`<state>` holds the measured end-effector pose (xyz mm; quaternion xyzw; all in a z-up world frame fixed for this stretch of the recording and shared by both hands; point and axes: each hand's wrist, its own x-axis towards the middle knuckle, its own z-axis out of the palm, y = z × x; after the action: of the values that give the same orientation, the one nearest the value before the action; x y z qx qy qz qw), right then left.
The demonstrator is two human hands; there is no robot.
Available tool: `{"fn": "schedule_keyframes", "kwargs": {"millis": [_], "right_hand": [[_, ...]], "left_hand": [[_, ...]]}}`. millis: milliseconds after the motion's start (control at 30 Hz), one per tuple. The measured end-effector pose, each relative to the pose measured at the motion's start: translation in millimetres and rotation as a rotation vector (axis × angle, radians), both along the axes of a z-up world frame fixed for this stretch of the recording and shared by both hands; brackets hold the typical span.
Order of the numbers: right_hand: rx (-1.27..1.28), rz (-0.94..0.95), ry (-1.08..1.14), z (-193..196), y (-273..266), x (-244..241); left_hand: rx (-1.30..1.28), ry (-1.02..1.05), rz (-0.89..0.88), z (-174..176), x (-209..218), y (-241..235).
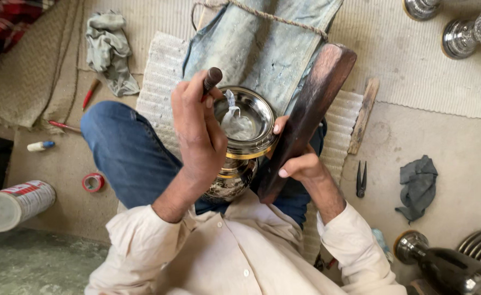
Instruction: The person uses a hammer and a metal punch to repeatedly strike the rim of a silver-colored metal vessel. The vessel is held in place on a cloth-covered support while the person rotates it to work around the edge.
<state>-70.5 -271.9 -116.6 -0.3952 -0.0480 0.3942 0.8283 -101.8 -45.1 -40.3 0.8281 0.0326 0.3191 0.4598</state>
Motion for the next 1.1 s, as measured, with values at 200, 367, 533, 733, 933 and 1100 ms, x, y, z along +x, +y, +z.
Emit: {"fn": "schedule_keyframes", "kwargs": {"millis": [200,367,533,733,933,1100], "right_hand": [[-0.211,-0.217,-0.188,6.1,-18.0,-14.3],[-0.583,-0.552,-0.529,3.0,-42.7,-46.5],[-0.803,-0.592,-0.610,-15.1,-53.8,-67.0],[-1.186,-0.483,-0.879,-29.4,-71.9,-71.5],[-0.902,-0.622,-0.468,-21.7,-90.1,-68.0],[-0.865,-0.600,-0.395,-8.4,-89.6,-72.9]], "left_hand": [[0.174,0.053,-0.107,28.5,5.3,20.3],[-0.024,0.182,-0.358,52.5,2.8,34.6],[-0.451,0.430,-0.448,48.5,8.3,26.1],[-0.537,0.266,-0.451,22.5,9.6,10.5],[-0.506,0.283,-0.479,29.9,9.6,7.8],[-0.550,0.521,-0.579,50.5,19.2,6.4]]}}
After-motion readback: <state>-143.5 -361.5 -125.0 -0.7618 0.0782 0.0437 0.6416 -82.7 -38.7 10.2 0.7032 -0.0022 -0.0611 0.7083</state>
